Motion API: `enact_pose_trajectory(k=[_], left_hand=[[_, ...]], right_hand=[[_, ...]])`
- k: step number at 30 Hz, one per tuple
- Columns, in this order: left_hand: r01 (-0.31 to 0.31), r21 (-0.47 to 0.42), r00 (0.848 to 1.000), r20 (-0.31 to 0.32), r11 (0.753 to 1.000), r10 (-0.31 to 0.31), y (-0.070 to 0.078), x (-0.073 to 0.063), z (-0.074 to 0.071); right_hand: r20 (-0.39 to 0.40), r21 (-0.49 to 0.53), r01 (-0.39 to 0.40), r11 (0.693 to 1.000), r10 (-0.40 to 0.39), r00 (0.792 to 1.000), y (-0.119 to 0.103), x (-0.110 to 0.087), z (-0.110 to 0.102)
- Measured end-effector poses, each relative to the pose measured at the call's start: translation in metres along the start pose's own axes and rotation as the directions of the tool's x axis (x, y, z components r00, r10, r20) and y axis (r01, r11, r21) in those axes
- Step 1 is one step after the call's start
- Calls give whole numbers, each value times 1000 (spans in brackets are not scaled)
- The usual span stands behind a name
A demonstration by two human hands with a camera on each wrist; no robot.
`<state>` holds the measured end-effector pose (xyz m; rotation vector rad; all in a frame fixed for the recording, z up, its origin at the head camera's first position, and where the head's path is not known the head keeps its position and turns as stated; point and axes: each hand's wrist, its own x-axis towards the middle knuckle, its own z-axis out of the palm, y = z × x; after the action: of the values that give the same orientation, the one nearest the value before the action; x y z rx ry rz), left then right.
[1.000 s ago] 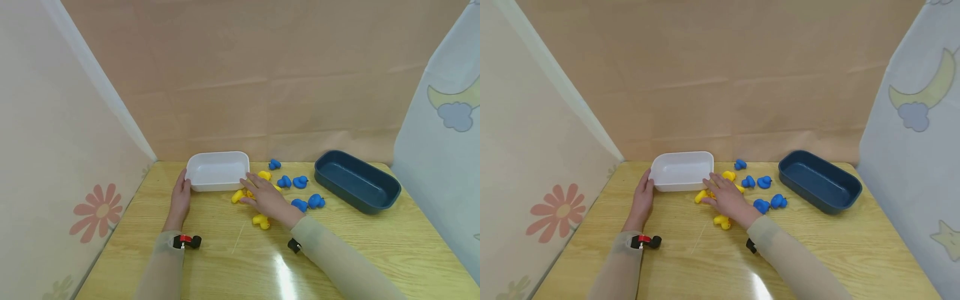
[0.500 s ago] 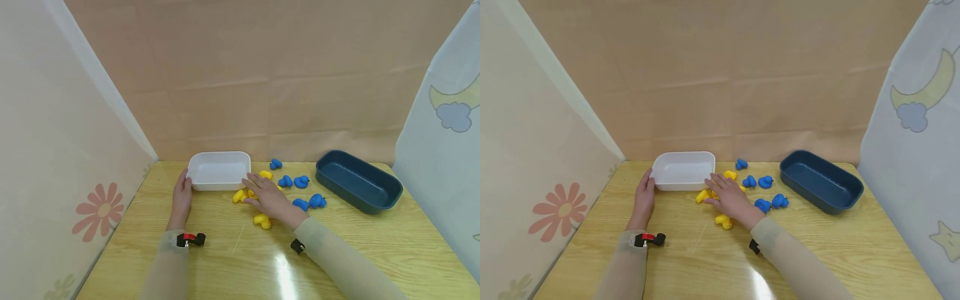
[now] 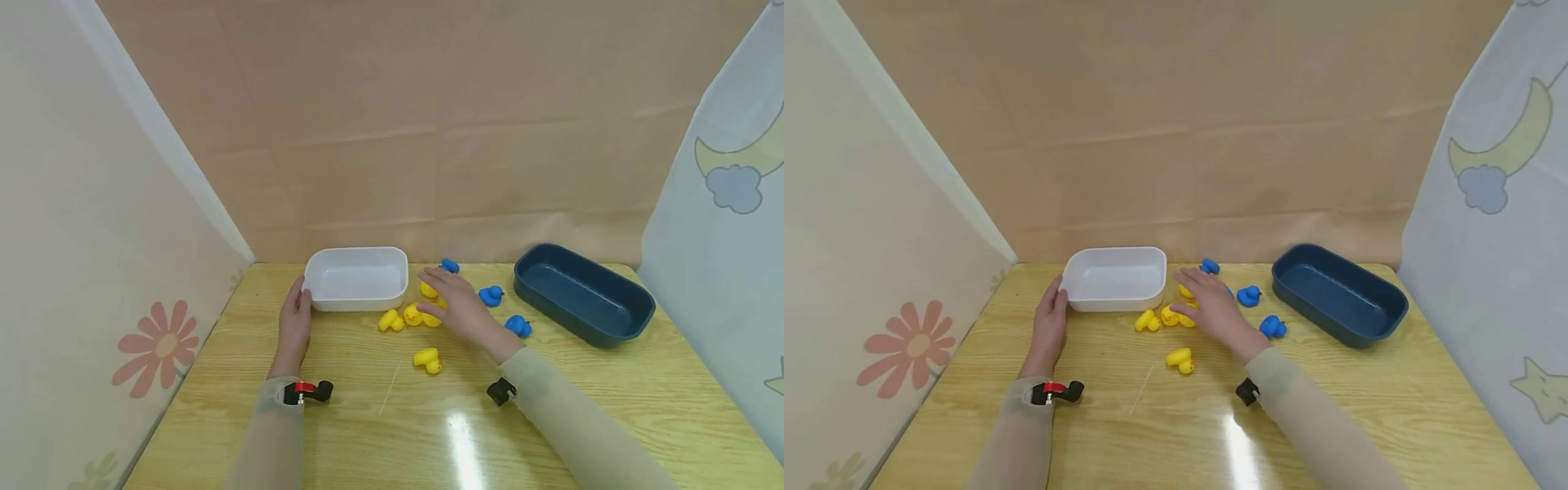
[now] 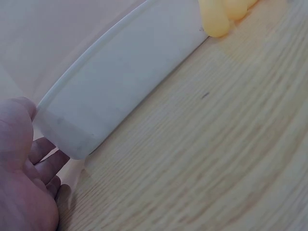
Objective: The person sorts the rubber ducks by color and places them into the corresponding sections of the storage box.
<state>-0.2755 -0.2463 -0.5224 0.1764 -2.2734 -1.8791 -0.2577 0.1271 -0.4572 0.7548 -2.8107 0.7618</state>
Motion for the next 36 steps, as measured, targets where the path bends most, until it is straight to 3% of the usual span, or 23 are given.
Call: enact_pose_trajectory(k=[11,27,36], left_hand=[[0,-6,1000,2,1000,0,5,-1,-1],[13,34,1000,15,999,-14,5,-3,-4],[15,8,1000,26,1000,-15,5,-3,-2]], right_hand=[[50,82,-167,983,163,985,12,-14,-9],[69,60,-104,993,100,993,37,-31,-10],[83,23,-116,993,113,990,43,-33,-6]])
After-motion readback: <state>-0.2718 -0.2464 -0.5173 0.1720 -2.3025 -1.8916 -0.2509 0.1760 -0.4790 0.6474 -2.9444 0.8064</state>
